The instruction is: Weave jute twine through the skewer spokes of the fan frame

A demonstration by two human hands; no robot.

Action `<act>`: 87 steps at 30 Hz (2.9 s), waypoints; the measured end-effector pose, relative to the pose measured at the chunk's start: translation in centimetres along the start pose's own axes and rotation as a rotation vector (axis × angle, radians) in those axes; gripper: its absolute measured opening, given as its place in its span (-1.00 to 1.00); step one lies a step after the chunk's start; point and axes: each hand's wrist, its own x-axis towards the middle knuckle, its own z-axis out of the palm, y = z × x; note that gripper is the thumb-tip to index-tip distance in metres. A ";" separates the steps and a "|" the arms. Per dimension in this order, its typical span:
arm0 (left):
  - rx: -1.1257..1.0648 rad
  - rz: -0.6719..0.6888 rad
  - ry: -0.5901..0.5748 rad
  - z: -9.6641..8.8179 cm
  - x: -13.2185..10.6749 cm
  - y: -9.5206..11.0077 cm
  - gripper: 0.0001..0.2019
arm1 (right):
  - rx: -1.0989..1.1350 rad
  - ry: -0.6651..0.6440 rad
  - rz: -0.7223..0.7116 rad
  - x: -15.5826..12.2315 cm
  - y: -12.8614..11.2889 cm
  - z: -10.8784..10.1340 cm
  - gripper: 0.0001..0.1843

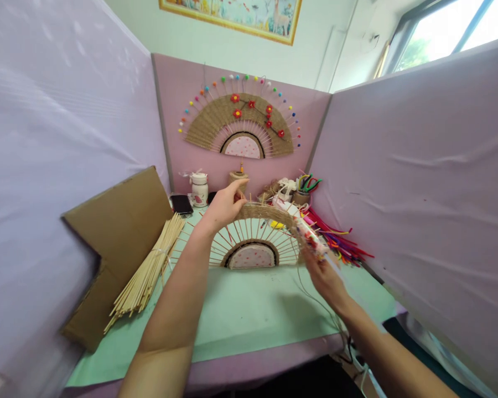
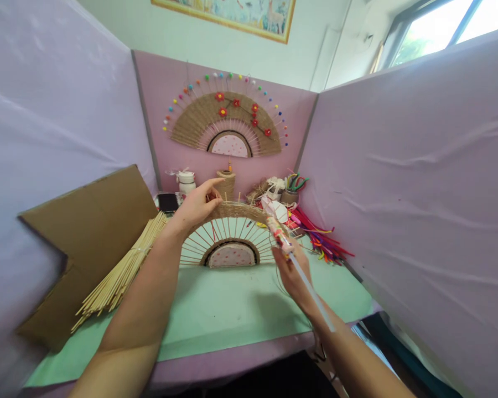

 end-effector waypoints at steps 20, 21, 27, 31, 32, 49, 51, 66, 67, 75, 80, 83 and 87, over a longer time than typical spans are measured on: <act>-0.001 -0.031 -0.045 0.0 0.5 -1.0 -0.38 | -0.777 -0.386 0.297 -1.9 14.7 -8.4 -0.48; 0.001 -0.026 -0.045 0.0 0.5 -1.0 -0.38 | -0.718 -0.323 0.235 -1.0 13.3 -8.2 -0.49; -0.007 -0.026 -0.045 -0.1 0.4 -0.9 -0.39 | -0.127 -0.026 -0.064 4.8 3.4 -2.9 -0.69; -0.010 -0.029 -0.040 -0.2 0.4 -0.8 -0.40 | -0.010 0.036 -0.014 7.1 0.6 1.5 -0.70; -0.012 -0.028 -0.037 -0.2 0.3 -0.7 -0.41 | -0.014 0.050 -0.001 7.4 0.5 2.2 -0.69; -0.057 -0.029 -0.055 0.0 0.4 -1.0 -0.40 | -0.012 0.061 0.151 8.2 1.9 2.5 -0.79; -0.038 -0.026 -0.050 -0.1 0.4 -0.8 -0.43 | 0.008 0.065 0.149 8.2 1.7 2.3 -0.79; 0.496 0.144 0.101 3.0 -0.4 3.5 -0.57 | 0.156 0.113 0.157 7.8 1.6 2.2 -0.71; 0.498 0.141 0.077 3.5 -0.4 3.4 -0.57 | 0.154 0.111 0.156 7.8 1.7 2.2 -0.72; 0.434 0.091 0.026 4.1 -0.2 2.7 -0.60 | 0.141 0.130 0.132 7.8 1.7 2.0 -0.79; 0.513 0.134 0.082 4.7 -0.7 3.7 -0.60 | 0.141 0.159 0.116 7.9 1.5 1.5 -0.82; 0.575 0.176 0.106 5.5 -1.1 4.3 -0.59 | 0.127 0.117 0.127 7.6 1.4 1.3 -0.85; 0.620 0.181 0.171 6.2 -1.2 4.8 -0.61 | 0.118 0.072 0.125 7.0 1.6 1.3 -0.86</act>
